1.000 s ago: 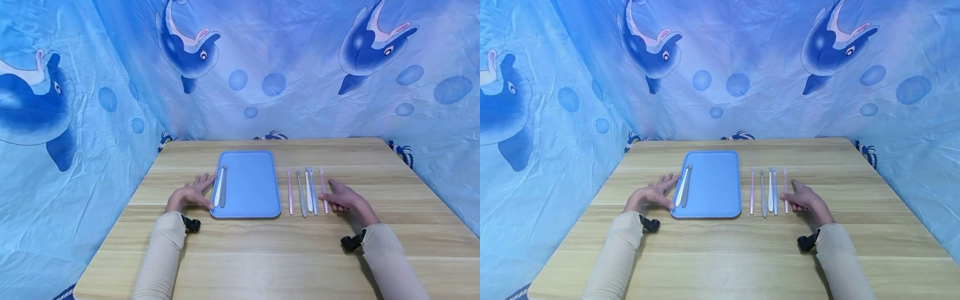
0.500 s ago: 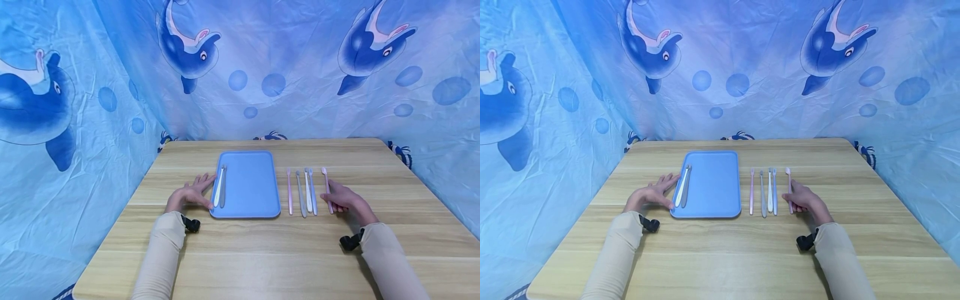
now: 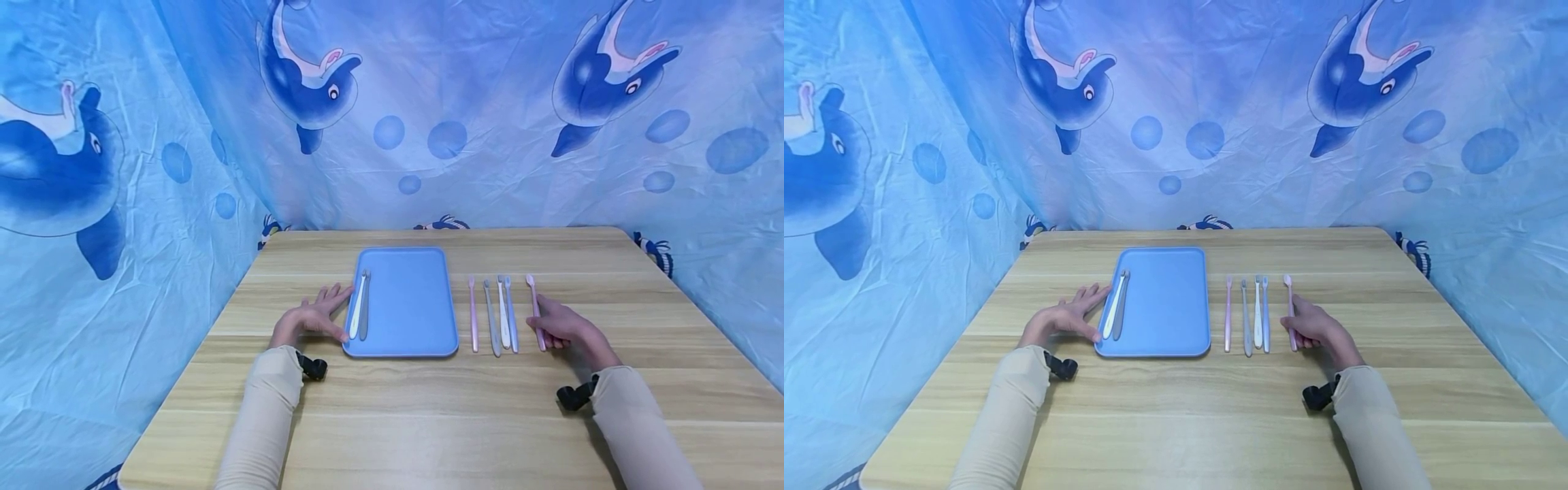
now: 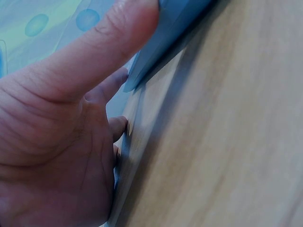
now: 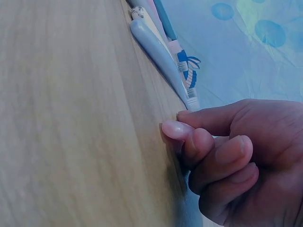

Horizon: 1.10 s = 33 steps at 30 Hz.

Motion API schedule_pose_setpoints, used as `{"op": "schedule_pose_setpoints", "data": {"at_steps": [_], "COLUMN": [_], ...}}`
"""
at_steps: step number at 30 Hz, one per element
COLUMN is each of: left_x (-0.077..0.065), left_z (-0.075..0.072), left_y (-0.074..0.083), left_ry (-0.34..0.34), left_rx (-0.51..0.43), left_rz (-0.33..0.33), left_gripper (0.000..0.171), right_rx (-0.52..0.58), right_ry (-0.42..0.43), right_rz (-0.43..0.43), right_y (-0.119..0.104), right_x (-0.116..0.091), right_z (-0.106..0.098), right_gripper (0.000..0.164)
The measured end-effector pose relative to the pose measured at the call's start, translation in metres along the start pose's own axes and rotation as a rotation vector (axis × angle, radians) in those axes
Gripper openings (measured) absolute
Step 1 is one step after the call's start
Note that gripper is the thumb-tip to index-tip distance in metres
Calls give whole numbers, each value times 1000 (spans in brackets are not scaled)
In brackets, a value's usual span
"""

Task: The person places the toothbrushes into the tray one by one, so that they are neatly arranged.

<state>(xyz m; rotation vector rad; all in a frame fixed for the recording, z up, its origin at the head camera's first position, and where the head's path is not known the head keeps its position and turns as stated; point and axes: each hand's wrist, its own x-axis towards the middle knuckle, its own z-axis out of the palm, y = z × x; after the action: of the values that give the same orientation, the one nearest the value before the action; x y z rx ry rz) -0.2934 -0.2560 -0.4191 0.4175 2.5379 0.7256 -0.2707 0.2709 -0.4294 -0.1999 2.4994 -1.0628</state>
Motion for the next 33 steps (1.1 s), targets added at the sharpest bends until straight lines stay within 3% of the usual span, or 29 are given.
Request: {"op": "schedule_pose_setpoints", "data": {"at_steps": [5,13,30,33], "left_x": [1,1,0,1], "left_z": [0,-1,-1,-1], "left_y": [-1,-2,-1,-2], "left_ry": [-2,-2,-5,-7], "left_rx": [-7,1,9,10], "left_rz": [-7,-7,4,0], "left_gripper": [131,130,130,129], "right_rx": [35,93,173,173], "right_ry": [-1,3,12,8], "right_rz": [-31,-98,-156,-155], "right_y": [-2,-12,-34,-41], "right_x": [0,-3,7,9], "right_z": [-2,-7,-6,-4], "right_gripper": [52,76,56,60]}}
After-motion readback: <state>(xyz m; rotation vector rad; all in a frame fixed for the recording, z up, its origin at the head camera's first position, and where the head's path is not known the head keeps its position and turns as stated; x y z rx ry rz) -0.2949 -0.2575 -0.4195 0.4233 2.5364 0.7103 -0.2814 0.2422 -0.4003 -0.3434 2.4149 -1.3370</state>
